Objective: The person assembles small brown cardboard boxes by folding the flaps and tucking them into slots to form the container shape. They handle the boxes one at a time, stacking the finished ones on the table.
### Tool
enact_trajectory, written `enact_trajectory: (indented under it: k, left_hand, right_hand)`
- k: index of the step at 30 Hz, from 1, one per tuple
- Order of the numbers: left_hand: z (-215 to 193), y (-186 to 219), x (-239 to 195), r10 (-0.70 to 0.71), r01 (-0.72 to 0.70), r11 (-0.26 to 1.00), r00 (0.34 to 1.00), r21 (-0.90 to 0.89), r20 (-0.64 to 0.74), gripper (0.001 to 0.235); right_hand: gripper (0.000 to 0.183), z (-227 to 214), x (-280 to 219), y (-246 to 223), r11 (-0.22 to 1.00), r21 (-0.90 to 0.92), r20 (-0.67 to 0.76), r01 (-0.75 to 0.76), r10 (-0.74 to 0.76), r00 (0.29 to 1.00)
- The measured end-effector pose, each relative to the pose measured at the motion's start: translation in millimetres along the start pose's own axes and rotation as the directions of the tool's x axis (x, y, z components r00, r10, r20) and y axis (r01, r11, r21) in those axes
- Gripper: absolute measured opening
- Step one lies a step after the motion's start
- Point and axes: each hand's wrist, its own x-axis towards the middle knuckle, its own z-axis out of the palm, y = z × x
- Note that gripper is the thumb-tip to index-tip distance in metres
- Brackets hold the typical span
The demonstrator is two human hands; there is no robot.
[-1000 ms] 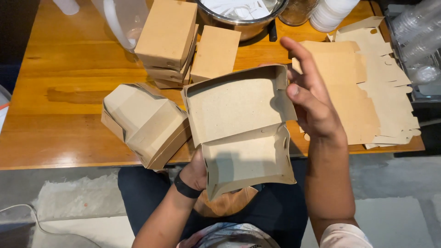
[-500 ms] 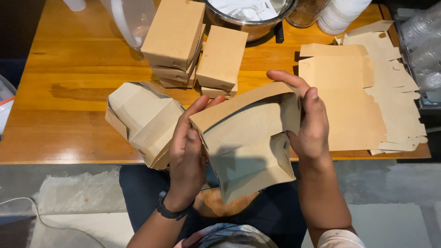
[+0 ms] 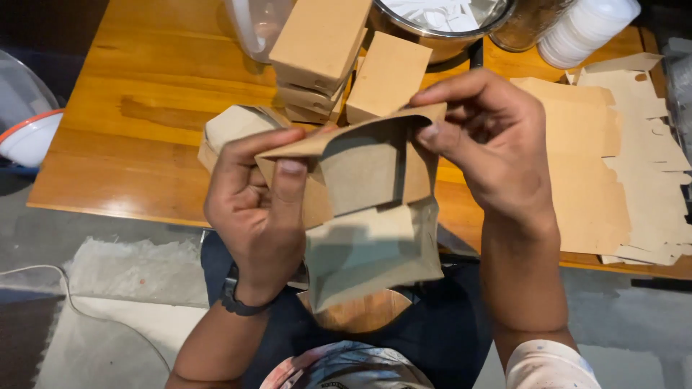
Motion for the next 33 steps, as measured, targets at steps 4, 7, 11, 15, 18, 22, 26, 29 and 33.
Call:
enact_trajectory:
  k: [4, 7, 11, 15, 18, 22, 26, 29, 33]
  left_hand:
    - [-19.4, 5.4, 19.2, 0.139, -0.14, 0.986, 0.99, 0.096, 0.013, 0.026]
    - [-20.3, 11.6, 25.7, 0.111, -0.102, 0.983, 0.992, -0.152, 0.053, 0.032]
    - [-34.1, -2.2, 32.4, 0.065, -0.062, 0.991, 0.998, 0.121, -0.021, 0.03]
    - [-33.6, -2.0, 36.8, 0.205, -0.208, 0.977, 0.977, 0.044, 0.061, 0.015]
    - [-32.0, -7.7, 42.3, 0.239, -0.237, 0.97, 0.969, -0.048, 0.067, 0.013]
    - [-35.3, -8.7, 55.3, 0.385, -0.385, 0.923, 0.922, 0.017, -0.031, 0.01]
    - [-56.7, -21.2, 64.3, 0.466, -0.442, 0.88, 0.875, 0.175, -0.131, 0.013]
    - [-80.5, -44.9, 73.2, 0.446, -0.38, 0.884, 0.859, 0.273, -0.249, 0.016]
    - [-95.2, -78.3, 79.7, 0.246, -0.296, 0.946, 0.923, -0.135, -0.296, 0.024]
  right_hand:
    - [0.019, 16.4, 29.5, -2.7, 0.991, 0.078, 0.049, 0.107, -0.111, 0.993]
    - [0.015, 26.0, 41.6, 5.6, 0.984, 0.097, 0.075, 0.147, -0.154, 0.985]
    - [0.008, 38.0, 42.7, 1.2, 0.976, 0.1, 0.156, 0.191, -0.205, 0.966]
    - [0.012, 42.0, 44.6, -1.3, 0.972, -0.003, 0.196, 0.234, -0.229, 0.953]
    - [0.015, 47.0, 51.3, -0.6, 0.969, -0.011, 0.17, 0.247, -0.242, 0.955]
    - [0.013, 54.0, 71.0, 13.8, 0.925, -0.181, 0.152, 0.335, -0.31, 0.939]
    - [0.039, 64.1, 60.3, 4.8, 0.871, -0.252, 0.214, 0.421, -0.374, 0.902]
    - [0.024, 64.2, 51.0, -5.7, 0.701, -0.318, 0.399, 0.638, -0.512, 0.761]
    - [0.04, 55.2, 39.0, 13.0, 0.899, -0.295, 0.541, 0.323, -0.121, 0.832]
